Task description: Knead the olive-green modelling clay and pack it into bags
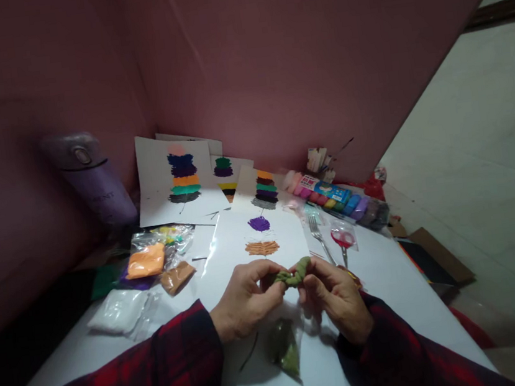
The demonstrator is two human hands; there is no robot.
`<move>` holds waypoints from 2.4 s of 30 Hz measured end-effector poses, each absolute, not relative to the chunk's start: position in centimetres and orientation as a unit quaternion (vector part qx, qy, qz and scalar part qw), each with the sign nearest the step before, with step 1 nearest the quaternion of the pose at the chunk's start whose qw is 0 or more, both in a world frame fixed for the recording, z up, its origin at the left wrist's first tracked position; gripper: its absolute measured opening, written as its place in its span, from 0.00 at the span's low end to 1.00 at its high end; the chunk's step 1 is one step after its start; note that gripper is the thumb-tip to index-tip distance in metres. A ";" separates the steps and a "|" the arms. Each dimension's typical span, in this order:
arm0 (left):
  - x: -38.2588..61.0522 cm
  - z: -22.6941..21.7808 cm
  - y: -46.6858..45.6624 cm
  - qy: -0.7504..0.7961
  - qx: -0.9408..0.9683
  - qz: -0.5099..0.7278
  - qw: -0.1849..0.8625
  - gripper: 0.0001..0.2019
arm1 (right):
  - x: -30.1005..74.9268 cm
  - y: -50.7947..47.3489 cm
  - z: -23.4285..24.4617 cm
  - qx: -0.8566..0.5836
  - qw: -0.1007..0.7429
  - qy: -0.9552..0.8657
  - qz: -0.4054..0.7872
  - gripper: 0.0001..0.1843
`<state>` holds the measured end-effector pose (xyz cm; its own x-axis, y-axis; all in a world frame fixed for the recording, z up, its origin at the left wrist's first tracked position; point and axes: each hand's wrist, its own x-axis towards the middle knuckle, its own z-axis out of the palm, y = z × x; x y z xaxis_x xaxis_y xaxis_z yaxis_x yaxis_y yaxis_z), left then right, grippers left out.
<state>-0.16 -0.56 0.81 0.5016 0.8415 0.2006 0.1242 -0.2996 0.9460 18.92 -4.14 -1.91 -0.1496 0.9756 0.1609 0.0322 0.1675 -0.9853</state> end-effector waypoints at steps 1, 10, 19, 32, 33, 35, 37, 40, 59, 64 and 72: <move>-0.2 0.9 -0.6 0.335 0.716 0.371 0.487 0.10 | 18.9 -4.2 -1.9 -0.424 0.493 -0.583 0.487 0.19; 0.0 -0.1 -0.1 0.317 0.684 0.376 0.539 0.12 | 18.5 -4.2 -1.4 -0.421 0.543 -0.599 0.411 0.08; 0.0 -0.3 0.0 0.312 0.677 0.356 0.563 0.16 | 18.2 -4.1 -1.2 -0.439 0.564 -0.587 0.380 0.06; 0.1 -0.2 -0.1 0.347 0.669 0.346 0.559 0.22 | 18.4 -4.7 -1.2 -0.403 0.517 -0.694 0.298 0.06; 0.1 -0.1 -0.1 0.350 0.669 0.349 0.555 0.23 | 18.4 -4.8 -1.1 -0.408 0.511 -0.695 0.300 0.06; 0.1 -0.1 -0.1 0.351 0.673 0.351 0.549 0.24 | 18.4 -4.8 -1.2 -0.415 0.500 -0.694 0.309 0.06; 0.0 -0.2 -0.1 0.347 0.678 0.354 0.543 0.24 | 18.5 -4.8 -1.3 -0.422 0.488 -0.692 0.324 0.06; 0.0 -0.2 -0.1 0.335 0.688 0.365 0.531 0.23 | 18.4 -4.9 -1.5 -0.436 0.489 -0.662 0.364 0.04; 0.2 0.1 -0.2 0.320 0.633 0.374 0.597 0.18 | 18.3 -4.6 -1.4 -0.454 0.509 -0.616 0.394 0.08; 0.1 0.2 -0.2 0.301 0.635 0.372 0.606 0.14 | 18.3 -4.6 -1.4 -0.463 0.503 -0.611 0.400 0.09; 0.0 0.3 -0.4 0.282 0.615 0.362 0.641 0.13 | 18.0 -4.9 -1.3 -0.464 0.513 -0.604 0.395 0.09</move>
<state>0.01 -0.43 0.26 0.5790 0.8109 0.0843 -0.1174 -0.0193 0.9929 17.99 -4.92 -1.26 -0.0431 0.9667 0.2523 0.1562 0.2560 -0.9540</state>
